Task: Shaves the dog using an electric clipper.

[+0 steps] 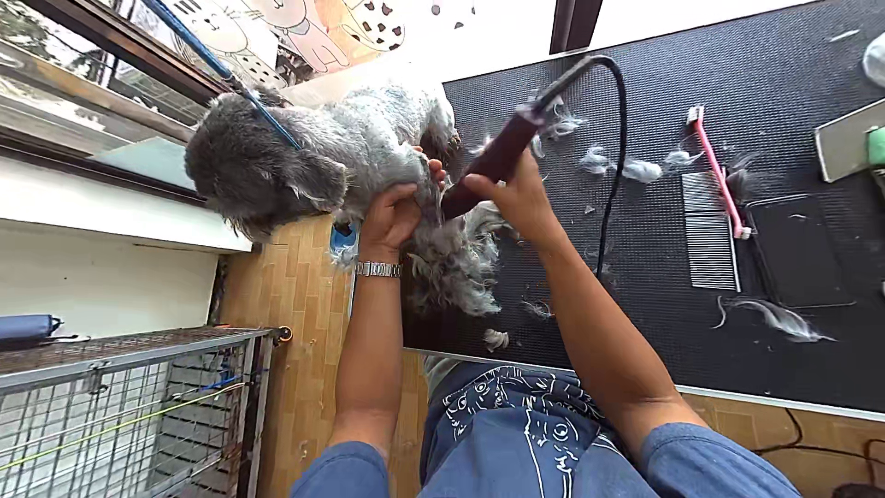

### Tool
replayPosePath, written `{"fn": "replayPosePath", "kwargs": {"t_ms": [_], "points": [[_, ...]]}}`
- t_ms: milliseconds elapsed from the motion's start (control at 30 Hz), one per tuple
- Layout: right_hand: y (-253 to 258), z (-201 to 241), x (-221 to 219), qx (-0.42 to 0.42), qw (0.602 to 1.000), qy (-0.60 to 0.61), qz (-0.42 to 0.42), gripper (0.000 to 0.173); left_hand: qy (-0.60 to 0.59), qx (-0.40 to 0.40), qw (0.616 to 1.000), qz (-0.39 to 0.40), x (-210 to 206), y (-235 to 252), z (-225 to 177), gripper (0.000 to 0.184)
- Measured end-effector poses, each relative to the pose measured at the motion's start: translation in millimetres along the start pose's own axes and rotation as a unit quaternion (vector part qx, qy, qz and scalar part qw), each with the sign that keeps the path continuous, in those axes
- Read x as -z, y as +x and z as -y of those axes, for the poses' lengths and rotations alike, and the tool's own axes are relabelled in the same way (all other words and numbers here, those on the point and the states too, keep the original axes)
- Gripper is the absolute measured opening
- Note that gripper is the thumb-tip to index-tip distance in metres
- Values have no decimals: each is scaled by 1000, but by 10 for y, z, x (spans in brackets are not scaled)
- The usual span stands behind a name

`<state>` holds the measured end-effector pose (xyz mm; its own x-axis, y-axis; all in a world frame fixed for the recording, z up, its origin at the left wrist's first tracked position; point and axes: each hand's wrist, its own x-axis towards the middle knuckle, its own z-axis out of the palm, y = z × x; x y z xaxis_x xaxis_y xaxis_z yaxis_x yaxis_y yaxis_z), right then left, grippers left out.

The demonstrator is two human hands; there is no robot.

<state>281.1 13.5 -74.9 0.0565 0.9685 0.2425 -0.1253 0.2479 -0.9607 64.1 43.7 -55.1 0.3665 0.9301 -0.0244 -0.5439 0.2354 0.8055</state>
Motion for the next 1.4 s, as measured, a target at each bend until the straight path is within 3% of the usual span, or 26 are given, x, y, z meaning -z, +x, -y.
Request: {"fn": "replayPosePath", "kwargs": {"t_ms": [67,133,233,333,467,567,667,833,933,1033,1233,1400], "points": [[-9,37,129,-41,988,143,-27,55,3,-6,998,66,172,3,0,49],[-8,75,260,-70,976,204,-21,62,3,1,994,106,275,20,-27,52],[-33,135,295,-52,986,160,-12,75,31,45,987,150,336,61,-112,70],[-31,217,199,-4,996,80,-36,80,80,89,978,170,415,117,-192,71],[43,292,-20,40,997,-16,-68,88,221,129,964,70,449,39,-289,29],[33,283,-214,40,996,-68,-50,88,336,174,926,-18,307,-24,-382,15],[-68,232,-363,55,992,-109,-15,83,389,198,899,-31,200,-44,-461,19],[-194,148,-436,28,986,-156,45,76,398,189,897,-11,218,-20,-426,12],[-186,130,-337,0,999,-47,-15,73,397,186,898,-9,132,2,-402,12],[-158,187,-117,-54,994,87,-33,86,406,182,895,-11,68,32,-381,14],[-200,263,-120,63,997,-43,-5,87,393,158,906,-23,-34,123,-301,15],[-161,369,-123,36,984,-123,126,82,396,155,904,-46,13,156,-228,21]]}}
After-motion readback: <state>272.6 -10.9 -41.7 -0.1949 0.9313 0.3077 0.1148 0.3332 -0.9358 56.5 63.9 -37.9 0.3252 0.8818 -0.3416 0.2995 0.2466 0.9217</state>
